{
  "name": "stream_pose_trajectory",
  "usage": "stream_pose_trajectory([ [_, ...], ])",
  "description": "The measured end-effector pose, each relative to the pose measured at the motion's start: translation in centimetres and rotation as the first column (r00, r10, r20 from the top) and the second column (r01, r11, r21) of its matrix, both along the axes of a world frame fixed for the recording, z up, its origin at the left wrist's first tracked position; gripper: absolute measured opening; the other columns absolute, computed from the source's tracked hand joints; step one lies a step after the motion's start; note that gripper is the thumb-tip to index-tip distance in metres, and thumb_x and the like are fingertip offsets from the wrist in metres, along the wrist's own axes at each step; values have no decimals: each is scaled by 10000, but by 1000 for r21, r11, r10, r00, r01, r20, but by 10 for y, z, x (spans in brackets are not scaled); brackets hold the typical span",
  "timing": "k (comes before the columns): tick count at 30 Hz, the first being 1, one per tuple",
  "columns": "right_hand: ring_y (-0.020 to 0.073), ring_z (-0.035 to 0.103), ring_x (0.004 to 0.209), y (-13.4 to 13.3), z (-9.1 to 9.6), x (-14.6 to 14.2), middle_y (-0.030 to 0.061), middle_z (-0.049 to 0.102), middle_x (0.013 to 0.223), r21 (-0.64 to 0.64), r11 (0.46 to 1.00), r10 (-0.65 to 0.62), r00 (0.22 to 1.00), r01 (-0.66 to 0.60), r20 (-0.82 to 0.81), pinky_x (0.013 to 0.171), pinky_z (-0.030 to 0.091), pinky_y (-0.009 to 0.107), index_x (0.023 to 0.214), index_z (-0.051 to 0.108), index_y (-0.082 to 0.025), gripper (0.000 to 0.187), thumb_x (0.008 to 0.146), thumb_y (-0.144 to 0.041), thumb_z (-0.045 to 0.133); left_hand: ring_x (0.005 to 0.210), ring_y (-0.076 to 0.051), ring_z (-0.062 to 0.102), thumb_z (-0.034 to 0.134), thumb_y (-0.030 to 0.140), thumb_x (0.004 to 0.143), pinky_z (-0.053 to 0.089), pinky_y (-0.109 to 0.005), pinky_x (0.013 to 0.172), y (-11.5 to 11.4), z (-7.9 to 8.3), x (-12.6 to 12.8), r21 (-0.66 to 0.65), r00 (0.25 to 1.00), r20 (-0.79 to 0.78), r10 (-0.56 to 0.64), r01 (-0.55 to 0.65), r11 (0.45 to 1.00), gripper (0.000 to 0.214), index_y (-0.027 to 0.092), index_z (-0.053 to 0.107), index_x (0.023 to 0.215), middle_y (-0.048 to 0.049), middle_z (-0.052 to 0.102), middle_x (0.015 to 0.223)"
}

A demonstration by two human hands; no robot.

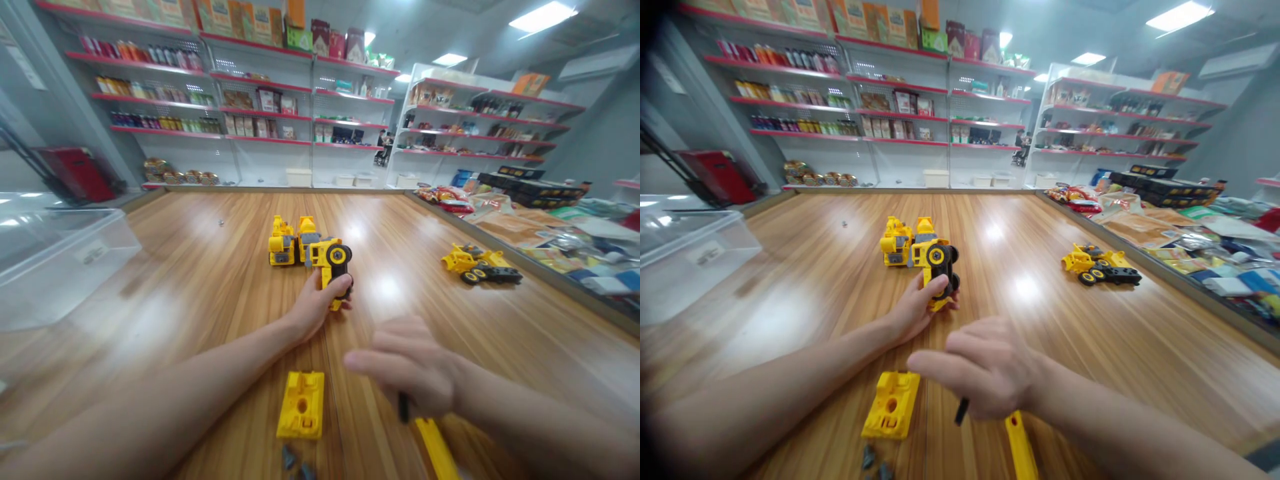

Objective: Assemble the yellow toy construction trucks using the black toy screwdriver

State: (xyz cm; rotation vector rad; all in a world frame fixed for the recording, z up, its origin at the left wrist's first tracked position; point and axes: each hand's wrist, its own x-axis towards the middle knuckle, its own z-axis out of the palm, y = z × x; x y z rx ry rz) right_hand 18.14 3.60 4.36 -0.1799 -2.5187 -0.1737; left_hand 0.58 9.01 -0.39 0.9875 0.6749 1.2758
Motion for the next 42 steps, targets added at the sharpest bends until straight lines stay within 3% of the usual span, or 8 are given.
stream_pose_trajectory([
  [4, 136, 572, 506, -13, -19, -29, -33, 628, 646, -139, 987, -56, 983, 81, 175, 426, 273, 287, 1236, 538, -212, 341, 953, -371, 435, 731, -153, 641, 711, 346, 781, 520, -265, 601, 2, 4, -2, -68, 997, 82, -6, 12, 998, 283, 153, 566, 930, -54, 642, 887],
  [7, 164, 637, 558, -19, -29, -43, -7, 687, 690, -216, 968, -78, 969, 130, 236, 442, 281, 288, 1189, 568, -216, 438, 917, -541, 459, 677, -137, 620, 660, 359, 809, 477, -240, 519, 3, 8, -6, -108, 987, 159, -34, 52, 993, 277, 154, 583, 979, -78, 660, 975],
  [9, 174, 662, 588, -18, -31, -43, 4, 708, 713, -260, 954, -86, 969, 148, 234, 461, 300, 284, 1184, 569, -211, 430, 904, -523, 476, 684, -154, 628, 623, 344, 813, 493, -261, 534, 4, 9, -9, -137, 969, 236, -81, 115, 984, 272, 145, 595, 997, -95, 673, 978],
  [13, 176, 680, 627, -9, -25, -29, 12, 721, 752, -342, 900, -171, 940, 271, 296, 513, 334, 266, 1161, 582, -222, 357, 866, -418, 534, 726, -181, 657, 648, 251, 781, 520, -275, 573, 5, 8, -11, -161, 959, 264, -101, 147, 976, 229, 155, 606, 985, -84, 686, 921],
  [19, 234, 690, 628, 10, -7, -8, 27, 699, 664, -292, 855, -281, 855, 429, 435, 521, 311, 265, 1182, 590, -252, 575, 816, -691, 530, 645, -137, 637, 732, 305, 771, 537, -252, 568, 8, 2, -7, -139, 985, 172, -26, 50, 989, 238, 142, 631, 912, -35, 664, 785],
  [27, 238, 698, 681, 6, -13, -10, 62, 724, 749, -346, 817, -244, 821, 461, 516, 518, 321, 256, 1081, 642, -222, 543, 792, -675, 560, 869, -201, 690, 756, 159, 721, 581, -318, 728, 7, 5, -5, -167, 982, 187, 13, 19, 986, 290, 165, 634, 983, -64, 705, 998],
  [34, 222, 699, 670, 2, -12, -13, 38, 725, 760, -345, 857, -183, 852, 382, 490, 529, 338, 250, 1393, 420, -272, 650, 836, -566, 580, 868, -225, 696, 670, 108, 746, 584, -322, 631, 7, 5, -10, -158, 976, 214, -38, 73, 985, 373, 194, 607, 1104, -76, 702, 1057],
  [42, 198, 655, 580, 2, -14, -13, 29, 687, 669, -355, 845, -206, 855, 401, 476, 479, 294, 247, 1004, 589, -188, 499, 790, -639, 585, 868, -224, 693, 681, 105, 721, 565, -306, 618, 6, 6, -11, -180, 973, 226, -48, 91, 980, 452, 214, 595, 1151, -74, 699, 1074],
])
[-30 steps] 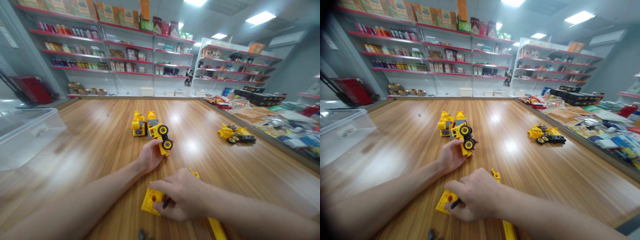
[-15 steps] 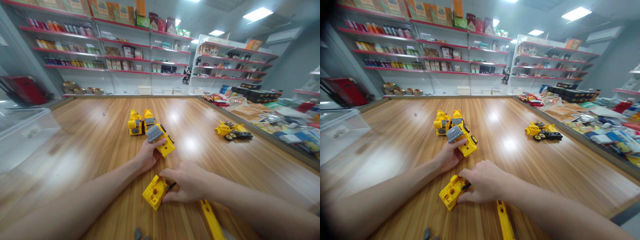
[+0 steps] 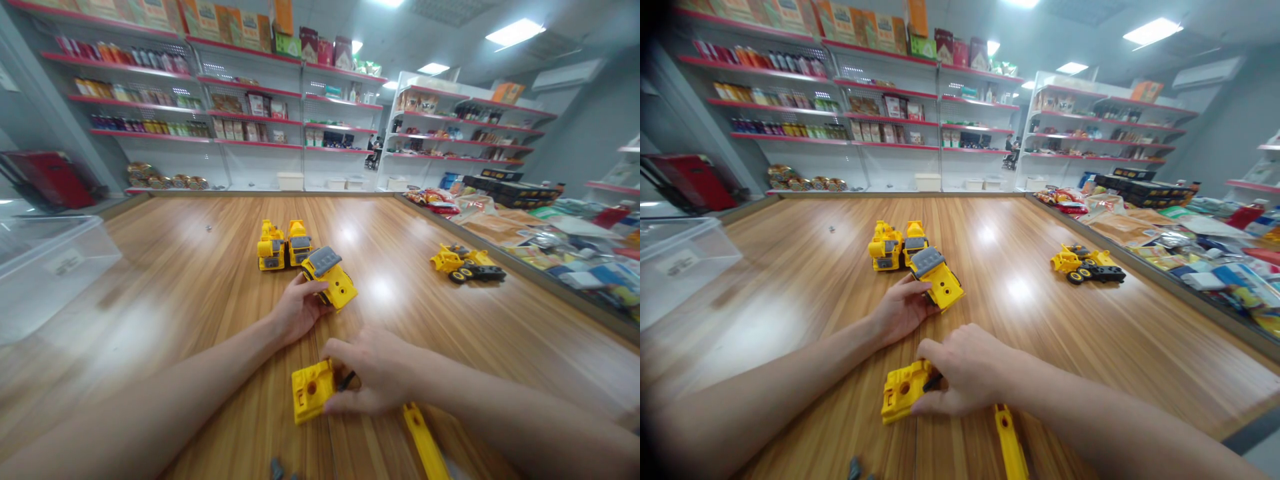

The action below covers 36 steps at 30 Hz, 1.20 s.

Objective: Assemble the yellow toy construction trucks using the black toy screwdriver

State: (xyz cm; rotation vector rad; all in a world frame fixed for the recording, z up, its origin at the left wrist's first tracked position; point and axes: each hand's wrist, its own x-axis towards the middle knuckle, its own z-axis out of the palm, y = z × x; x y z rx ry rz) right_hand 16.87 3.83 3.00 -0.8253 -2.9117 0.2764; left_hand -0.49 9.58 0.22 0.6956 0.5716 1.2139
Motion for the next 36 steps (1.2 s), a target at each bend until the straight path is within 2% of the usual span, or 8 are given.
stream_pose_trajectory([
  [3, 172, 621, 540, 6, -2, 3, 15, 659, 623, 51, 998, -25, 998, 28, -66, 481, 294, 247, 928, 597, -181, 431, 799, -592, 603, 914, -225, 683, 678, 110, 733, 567, -310, 652, 0, 0, 0, 11, 1000, 21, -12, 12, 1000, 425, 219, 605, 1137, -69, 693, 1092],
  [8, 134, 614, 577, 16, 1, 11, 6, 664, 652, 103, 993, -43, 984, 62, -175, 529, 338, 226, 870, 616, -185, 139, 860, -320, 587, 877, -207, 682, 684, 107, 728, 566, -315, 666, 0, -1, 0, 9, 999, 34, -10, 9, 1000, 442, 231, 602, 1145, -55, 698, 1053],
  [12, 143, 629, 609, 19, 3, 14, 18, 682, 688, 91, 988, -109, 985, 122, -135, 543, 342, 226, 905, 649, -189, 154, 848, -329, 618, 903, -203, 679, 673, 95, 734, 566, -328, 711, 0, -2, 0, 13, 999, 40, -9, 8, 1000, 461, 245, 588, 1162, -49, 696, 1044],
  [16, 142, 610, 592, 18, 1, 12, 19, 675, 667, 99, 993, -59, 995, 66, -81, 538, 323, 238, 792, 644, -180, 117, 827, -289, 620, 884, -210, 684, 688, 114, 734, 564, -317, 670, 0, -1, 1, 19, 1000, 14, -9, 9, 1000, 462, 255, 583, 1161, -46, 695, 1039],
  [20, 116, 557, 550, 19, 1, 12, 2, 635, 645, 148, 980, -90, 955, 136, -283, 529, 326, 228, 791, 598, -170, 122, 850, -274, 571, 872, -211, 690, 699, 121, 731, 564, -322, 689, -1, 2, 2, 0, 1000, 1, 27, -27, 1000, 439, 247, 587, 1137, -40, 700, 1045],
  [23, 96, 517, 520, 24, 4, 15, -1, 617, 644, 185, 925, -203, 845, 331, -495, 528, 326, 221, 778, 568, -168, 171, 886, -296, 533, 882, -211, 693, 703, 131, 727, 565, -336, 752, -1, 2, 2, 6, 999, 19, 32, -32, 999, 412, 223, 600, 1116, -48, 702, 1051],
  [26, 99, 523, 522, 31, 4, 18, -6, 606, 618, 201, 840, -327, 766, 504, -553, 534, 313, 224, 736, 552, -174, 204, 887, -311, 540, 905, -219, 690, 693, 172, 752, 567, -360, 779, -1, 1, 1, 27, 1000, 21, -11, 10, 1000, 357, 219, 607, 1095, -59, 696, 1074],
  [36, 113, 479, 505, 36, 2, 16, -14, 540, 549, 301, 747, -460, 787, 593, -410, 523, 248, 247, 665, 532, -183, 216, 839, -310, 542, 922, -227, 682, 665, 274, 810, 545, -302, 664, -6, 4, 0, 75, 998, 30, -62, 59, 995, 383, 235, 582, 1181, -76, 675, 1136],
])
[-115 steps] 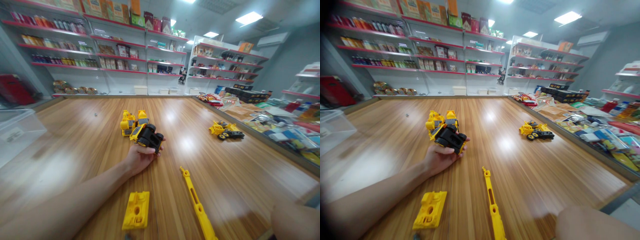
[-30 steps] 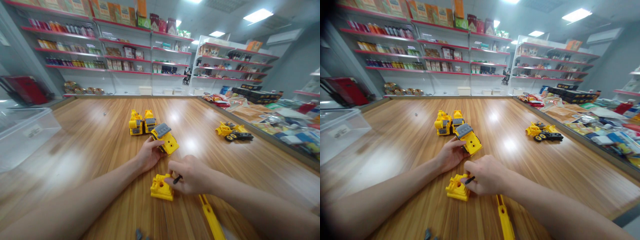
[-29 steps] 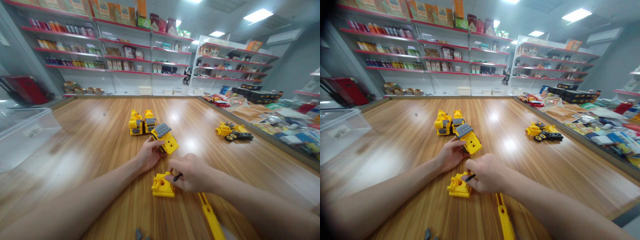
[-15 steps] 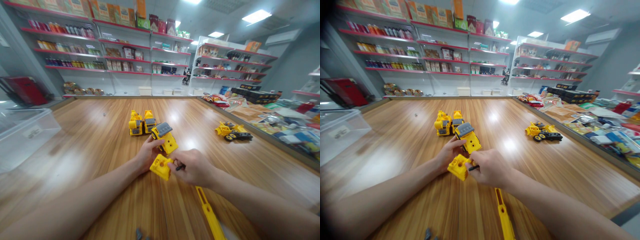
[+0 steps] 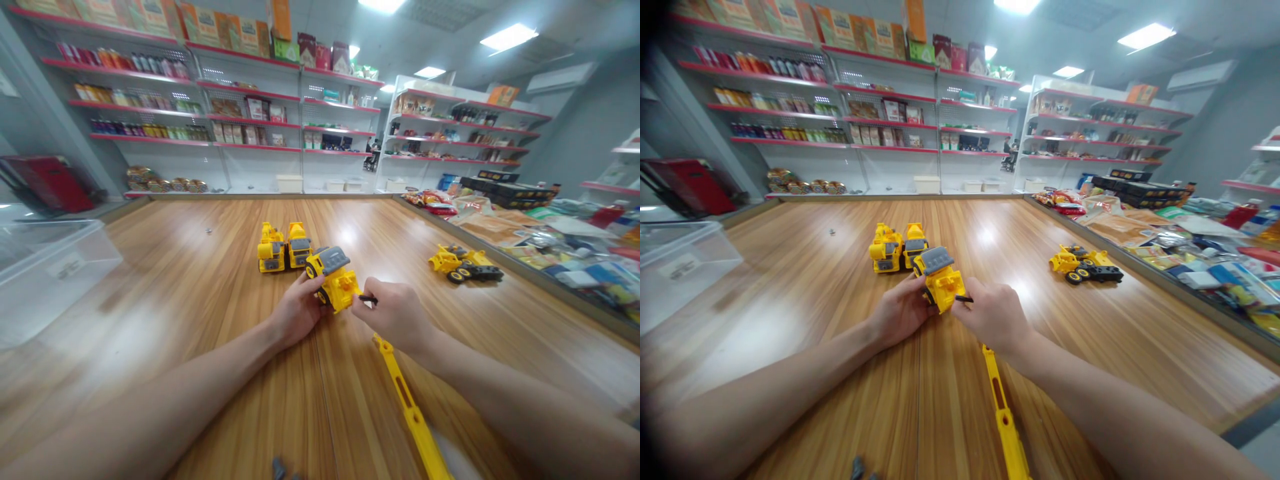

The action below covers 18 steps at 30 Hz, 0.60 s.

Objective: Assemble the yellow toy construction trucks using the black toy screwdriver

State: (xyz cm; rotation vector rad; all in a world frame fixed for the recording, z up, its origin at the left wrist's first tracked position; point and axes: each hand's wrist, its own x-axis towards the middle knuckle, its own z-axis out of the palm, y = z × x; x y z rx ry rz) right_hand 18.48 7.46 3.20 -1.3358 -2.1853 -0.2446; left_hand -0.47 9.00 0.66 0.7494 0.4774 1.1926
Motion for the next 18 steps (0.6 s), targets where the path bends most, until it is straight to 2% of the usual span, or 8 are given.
stream_pose_trajectory([
  [7, 115, 501, 519, -1, 0, -1, -9, 555, 558, -37, 999, 38, 999, -37, 31, 536, 265, 242, 667, 522, -182, 213, 832, -314, 549, 914, -217, 684, 781, 163, 701, 539, -338, 770, -3, 0, 5, 83, 997, -60, 47, -41, 996, 570, 256, 536, 1206, -36, 688, 1012],
  [18, 110, 472, 496, -5, 0, -4, -15, 538, 542, -31, 999, 35, 997, -33, 64, 522, 236, 255, 659, 505, -184, 223, 815, -335, 557, 968, -229, 670, 749, 146, 729, 543, -371, 818, -2, -6, 3, 118, 995, -102, 9, 4, 993, 487, 229, 540, 1161, -67, 669, 1097],
])
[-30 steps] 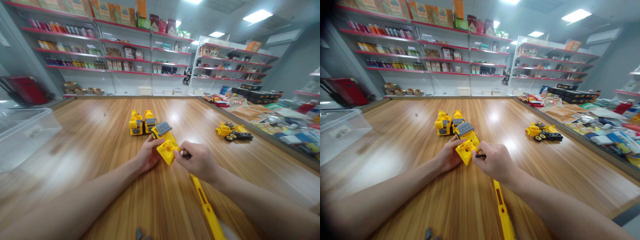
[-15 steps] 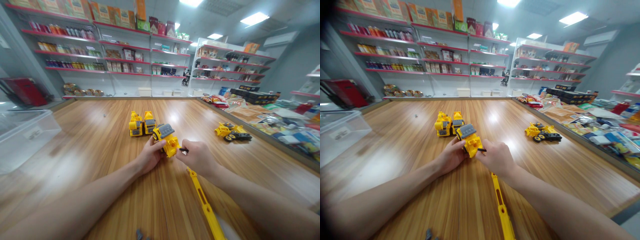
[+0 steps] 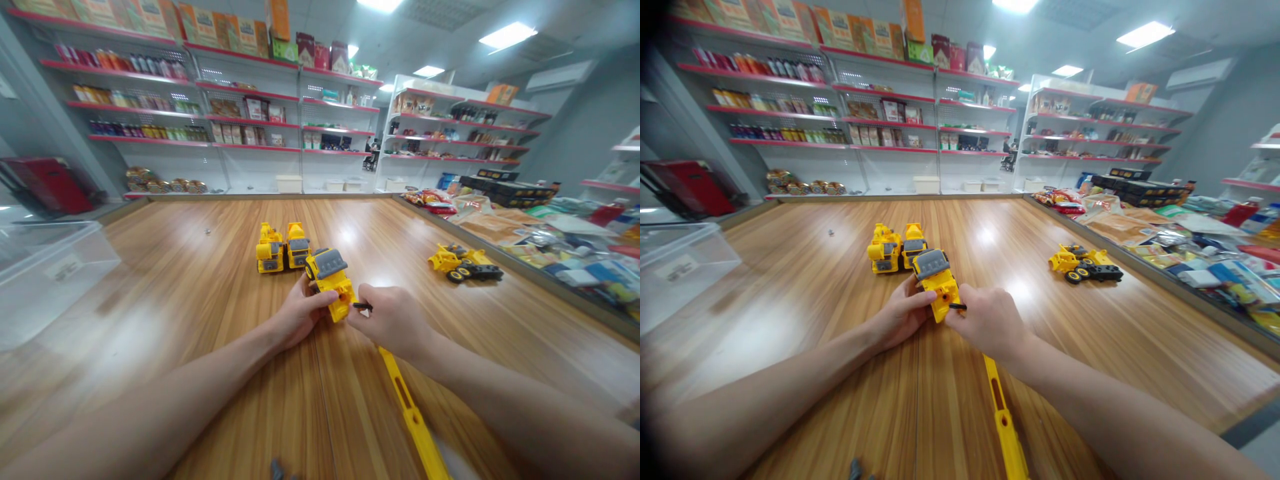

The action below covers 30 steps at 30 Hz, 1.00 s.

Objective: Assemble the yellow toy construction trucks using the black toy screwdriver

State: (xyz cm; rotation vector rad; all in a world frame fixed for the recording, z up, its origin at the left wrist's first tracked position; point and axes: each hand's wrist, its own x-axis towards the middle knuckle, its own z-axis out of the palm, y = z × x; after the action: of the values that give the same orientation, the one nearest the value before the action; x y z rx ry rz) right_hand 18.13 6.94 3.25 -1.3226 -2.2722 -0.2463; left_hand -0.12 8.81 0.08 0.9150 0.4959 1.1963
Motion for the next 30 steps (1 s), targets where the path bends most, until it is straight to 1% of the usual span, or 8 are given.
stream_pose_trajectory([
  [6, 119, 523, 518, -2, 2, -2, -11, 569, 571, -22, 999, 34, 999, -35, -36, 529, 279, 244, 683, 517, -183, 199, 821, -319, 560, 966, -226, 661, 714, 116, 735, 539, -357, 818, 1, -2, 0, -2, 1000, 19, 1, -1, 1000, 405, 192, 561, 1101, -77, 665, 1075],
  [11, 145, 615, 573, -2, -1, -2, 1, 643, 660, -79, 996, 35, 986, -49, -162, 563, 380, 229, 899, 584, -175, 167, 819, -320, 602, 972, -229, 654, 702, 119, 744, 533, -360, 819, 2, -3, 0, -5, 1000, 21, -14, 15, 1000, 391, 190, 557, 1100, -79, 658, 1110],
  [13, 153, 638, 602, -1, -3, -1, 12, 666, 699, -87, 994, 48, 981, -66, -189, 583, 411, 232, 927, 589, -173, 159, 820, -290, 604, 974, -227, 652, 709, 115, 739, 530, -360, 824, 2, -3, -1, -3, 999, 23, -24, 24, 1000, 403, 191, 558, 1105, -78, 658, 1112],
  [15, 156, 649, 629, 1, -4, 0, 22, 680, 736, -79, 992, 79, 977, -97, -200, 594, 426, 234, 896, 594, -173, 109, 824, -255, 598, 973, -225, 651, 713, 135, 749, 529, -358, 827, 3, -2, -1, -10, 999, 25, -32, 33, 999, 397, 188, 564, 1113, -82, 659, 1109],
  [17, 159, 653, 656, 2, -3, 1, 26, 686, 754, -70, 989, 116, 972, -132, -203, 608, 437, 238, 860, 602, -176, 66, 835, -236, 594, 961, -223, 653, 691, 226, 797, 533, -354, 819, 4, -2, 0, -32, 999, 30, -36, 37, 999, 341, 175, 578, 1115, -92, 662, 1097],
  [20, 166, 660, 715, 5, -1, 4, 30, 696, 815, -72, 982, 154, 965, -172, -214, 653, 463, 250, 919, 623, -181, 90, 857, -239, 597, 903, -192, 660, 655, 310, 842, 539, -319, 787, 5, -3, 2, -56, 1000, 27, 3, -2, 998, 307, 160, 601, 1104, -86, 673, 1054],
  [24, 174, 658, 781, 7, 0, 5, 49, 686, 901, -31, 980, 183, 954, -196, -238, 705, 486, 269, 1020, 630, -169, 173, 851, -200, 609, 871, -172, 669, 694, 216, 809, 540, -292, 770, 5, -3, 2, -47, 1000, 16, 24, -24, 999, 320, 161, 596, 1109, -73, 679, 1053],
  [30, 176, 628, 792, 9, 1, 7, 53, 639, 905, 60, 979, 203, 938, -194, -281, 701, 486, 285, 1004, 664, -180, 166, 862, -158, 581, 915, -232, 670, 649, 192, 824, 568, -373, 720, 4, -3, -3, -78, 998, -11, -58, 57, 995, 320, 194, 570, 1134, -89, 669, 1100],
])
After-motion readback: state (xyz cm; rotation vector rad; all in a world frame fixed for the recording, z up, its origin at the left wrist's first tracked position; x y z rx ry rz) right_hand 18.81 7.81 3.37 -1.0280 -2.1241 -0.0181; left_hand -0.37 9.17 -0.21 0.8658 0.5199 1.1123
